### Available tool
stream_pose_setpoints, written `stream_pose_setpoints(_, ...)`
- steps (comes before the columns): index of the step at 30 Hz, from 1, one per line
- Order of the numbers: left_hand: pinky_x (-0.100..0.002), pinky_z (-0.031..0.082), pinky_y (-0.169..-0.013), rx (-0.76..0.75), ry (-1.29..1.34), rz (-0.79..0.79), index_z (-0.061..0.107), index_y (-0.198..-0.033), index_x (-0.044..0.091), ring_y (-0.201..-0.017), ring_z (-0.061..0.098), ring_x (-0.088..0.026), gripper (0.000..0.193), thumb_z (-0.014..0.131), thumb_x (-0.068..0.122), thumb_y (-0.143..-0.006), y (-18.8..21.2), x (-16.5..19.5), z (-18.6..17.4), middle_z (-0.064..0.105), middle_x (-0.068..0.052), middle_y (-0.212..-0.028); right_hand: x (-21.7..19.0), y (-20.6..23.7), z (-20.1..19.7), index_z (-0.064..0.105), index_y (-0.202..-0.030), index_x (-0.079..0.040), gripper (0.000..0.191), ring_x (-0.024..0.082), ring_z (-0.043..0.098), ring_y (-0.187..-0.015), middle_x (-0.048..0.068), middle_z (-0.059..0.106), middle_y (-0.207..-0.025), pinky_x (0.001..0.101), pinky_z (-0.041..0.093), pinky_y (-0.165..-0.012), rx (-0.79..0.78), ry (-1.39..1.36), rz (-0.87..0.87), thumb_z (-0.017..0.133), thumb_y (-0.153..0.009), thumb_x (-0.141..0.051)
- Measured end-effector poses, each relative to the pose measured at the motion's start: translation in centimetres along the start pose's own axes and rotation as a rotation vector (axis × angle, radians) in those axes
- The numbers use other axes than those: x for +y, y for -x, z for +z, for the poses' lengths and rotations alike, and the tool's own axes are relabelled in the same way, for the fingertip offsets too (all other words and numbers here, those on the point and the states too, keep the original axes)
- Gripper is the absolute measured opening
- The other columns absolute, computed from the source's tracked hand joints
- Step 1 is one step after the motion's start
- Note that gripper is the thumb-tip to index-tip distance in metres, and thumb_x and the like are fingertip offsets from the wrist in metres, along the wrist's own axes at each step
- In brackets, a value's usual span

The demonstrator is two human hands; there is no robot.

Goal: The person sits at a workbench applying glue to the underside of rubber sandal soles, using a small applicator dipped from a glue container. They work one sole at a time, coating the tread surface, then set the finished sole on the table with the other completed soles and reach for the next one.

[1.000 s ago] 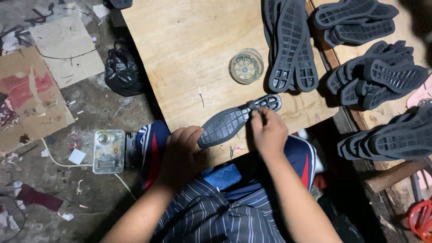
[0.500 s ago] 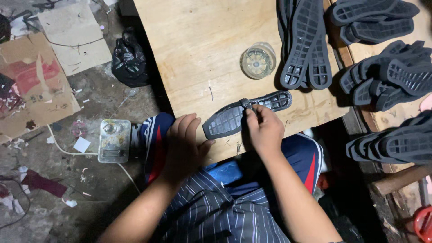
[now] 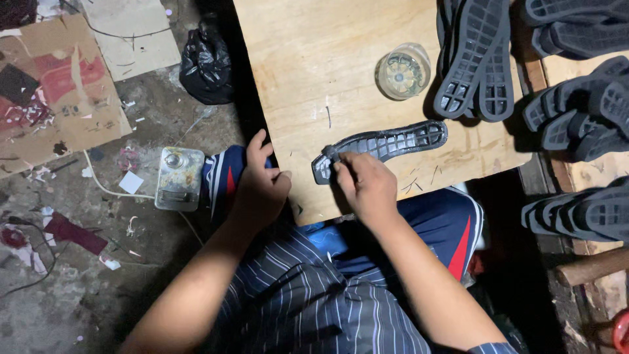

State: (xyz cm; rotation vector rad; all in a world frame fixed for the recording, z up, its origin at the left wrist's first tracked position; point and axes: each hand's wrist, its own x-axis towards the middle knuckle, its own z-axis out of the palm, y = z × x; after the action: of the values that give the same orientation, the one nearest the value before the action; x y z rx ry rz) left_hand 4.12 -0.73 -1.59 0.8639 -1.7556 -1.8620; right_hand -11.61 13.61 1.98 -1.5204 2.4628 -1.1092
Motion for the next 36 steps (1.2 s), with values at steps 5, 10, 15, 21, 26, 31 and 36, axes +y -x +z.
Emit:
stream_pose_setpoints(5,-0.035,0.059,-0.089,-0.008,0.05,0.019,0.013,-0.155,-0.005,-0.11,0.072,-0.028,0.079,0.049,-0.004,-0.085,-0.4,-0.2,-0.4,0.055,-0.022,-0.143,-0.9,0.8,0.1,0.07,-0.096,-0.005,0.016,0.034,0.068,-0.077,0.013,0.069,-0.084,0.0426,0.054,-0.069,-0.087,0.017,-0.123,0.076,-0.086,-0.016)
stream_pose_setpoints(10,-0.035,0.059,-0.092,-0.013,0.068,0.087,0.017,-0.155,-0.006,-0.111,0.071,-0.026,0.073,0.049,-0.008,-0.089,0.0,-0.5,-0.3,0.055,-0.022,-0.141,-1.5,1.3,0.2,0.07,-0.101,-0.005,0.017,0.033,0.068,-0.082,0.013,0.069,-0.09,0.0419,0.054,-0.071,-0.028,-0.004,-0.088,0.075,-0.091,-0.017)
stream_pose_setpoints(15,-0.033,0.058,-0.093,-0.003,0.082,0.096,0.02,-0.154,-0.006,-0.11,0.072,-0.024,0.071,0.047,-0.008,-0.089,0.0,-0.6,-0.3,0.056,-0.022,-0.14,-1.1,2.5,-1.3,0.071,-0.096,-0.006,0.016,0.034,0.067,-0.078,0.013,0.068,-0.082,0.0441,0.052,-0.069,-0.114,0.094,-0.08,0.077,-0.087,-0.017)
stream_pose_setpoints(21,-0.032,0.058,-0.09,0.009,0.029,0.125,0.023,-0.154,-0.006,-0.104,0.071,-0.021,0.069,0.046,-0.008,-0.089,0.1,-0.4,-0.2,0.058,-0.021,-0.138,-1.3,3.6,-0.3,0.069,-0.099,-0.006,0.016,0.032,0.068,-0.079,0.013,0.069,-0.087,0.0411,0.053,-0.069,-0.012,0.024,-0.094,0.076,-0.09,-0.017)
stream_pose_setpoints(26,-0.031,0.058,-0.088,0.013,0.019,0.115,0.024,-0.153,-0.006,-0.102,0.071,-0.02,0.069,0.046,-0.008,-0.088,0.2,-0.1,-0.2,0.059,-0.02,-0.136,0.4,3.9,-1.9,0.07,-0.094,-0.006,0.014,0.033,0.067,-0.074,0.013,0.067,-0.08,0.0422,0.052,-0.066,-0.047,0.084,-0.043,0.077,-0.088,-0.017)
stream_pose_setpoints(31,-0.031,0.058,-0.086,0.028,0.002,0.066,0.025,-0.152,-0.005,-0.102,0.071,-0.02,0.07,0.047,-0.008,-0.086,0.1,-0.1,-0.1,0.057,-0.019,-0.137,1.5,4.7,-2.8,0.071,-0.099,-0.005,0.014,0.032,0.067,-0.075,0.013,0.067,-0.083,0.0416,0.053,-0.065,0.081,0.176,0.031,0.075,-0.091,-0.015)
stream_pose_setpoints(36,-0.03,0.057,-0.087,0.019,0.01,0.059,0.024,-0.153,-0.006,-0.102,0.069,-0.019,0.07,0.047,-0.007,-0.087,0.1,-0.3,-0.2,0.057,-0.02,-0.14,1.1,5.4,-1.7,0.069,-0.098,-0.005,0.015,0.032,0.068,-0.076,0.012,0.067,-0.082,0.0419,0.053,-0.067,0.032,0.102,-0.046,0.075,-0.09,-0.016)
